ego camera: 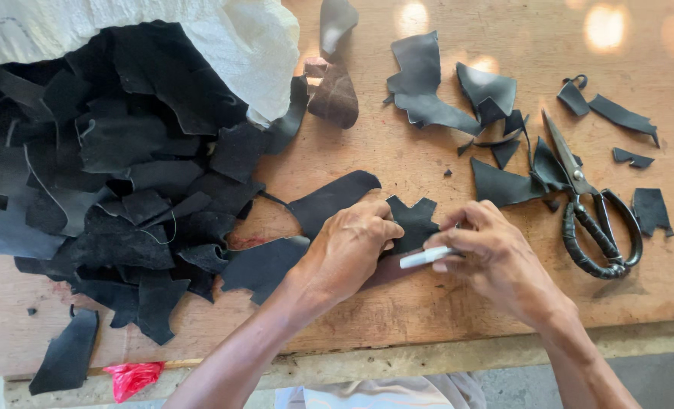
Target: The person uses a brown leather template to mark and cut black leather pieces on a wooden workbench. They align the template, trace its outline with a pen, and then cut the leather with scissors, repeating the process for multiple pieces.
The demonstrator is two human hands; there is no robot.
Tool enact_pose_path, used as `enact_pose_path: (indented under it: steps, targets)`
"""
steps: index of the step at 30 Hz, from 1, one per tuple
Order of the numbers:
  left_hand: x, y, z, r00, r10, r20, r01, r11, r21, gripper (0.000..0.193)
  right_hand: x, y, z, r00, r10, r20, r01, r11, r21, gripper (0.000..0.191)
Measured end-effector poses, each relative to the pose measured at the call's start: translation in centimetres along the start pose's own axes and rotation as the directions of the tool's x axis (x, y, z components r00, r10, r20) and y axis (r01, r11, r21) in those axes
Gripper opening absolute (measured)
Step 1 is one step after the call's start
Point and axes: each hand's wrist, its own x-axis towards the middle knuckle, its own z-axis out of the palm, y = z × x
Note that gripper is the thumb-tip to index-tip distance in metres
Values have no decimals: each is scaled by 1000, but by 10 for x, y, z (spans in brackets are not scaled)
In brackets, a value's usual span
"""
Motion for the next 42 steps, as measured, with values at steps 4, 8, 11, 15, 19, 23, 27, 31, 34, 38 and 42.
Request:
enact_pose_path:
  steps: [4,8,11,15,19,23,27,31,34,38,42]
  targets:
    - [-7,-4,1,996,14,-86,-21,997,-74,24,-25,-2,-2,993,-18,115,4,993,121,19]
    - [-17,-2,2,990,19,-139,-38,990,-135,20,-39,6,-8,991,41,-126,20,894,448,21]
    - [-22,0,2,977,17,-212,-56,981,-183,18,-34,8,2,980,75,-183,34,848,530,24]
    - [-29,2,0,970,-25,-242,-24,980,-197,19,-22,1,17,985,59,-160,28,868,495,7]
    - [-33,1,-2,969,-30,-244,-27,974,-224,24,-8,-15,40,946,192,-260,26,757,652,15]
    - [-33,-3,-3,969,-50,-240,-17,962,-272,24,-3,-24,49,934,146,-326,45,858,512,16]
    - [-34,-5,-3,972,-97,-216,24,948,-316,26,-1,-29,55,927,186,-326,31,827,561,15]
    - [-35,-6,-3,971,-132,-197,59,940,-336,26,4,-33,58,924,176,-339,28,853,521,13]
    - [-34,-9,-2,969,-120,-214,41,938,-343,26,7,-37,59,922,154,-355,33,882,470,12]
    - [-34,-14,-1,970,-111,-218,29,937,-348,27,10,-42,60,918,117,-380,44,920,390,13]
    - [-36,-17,-2,971,-111,-212,28,933,-359,27,13,-44,61,917,81,-390,82,920,382,14]
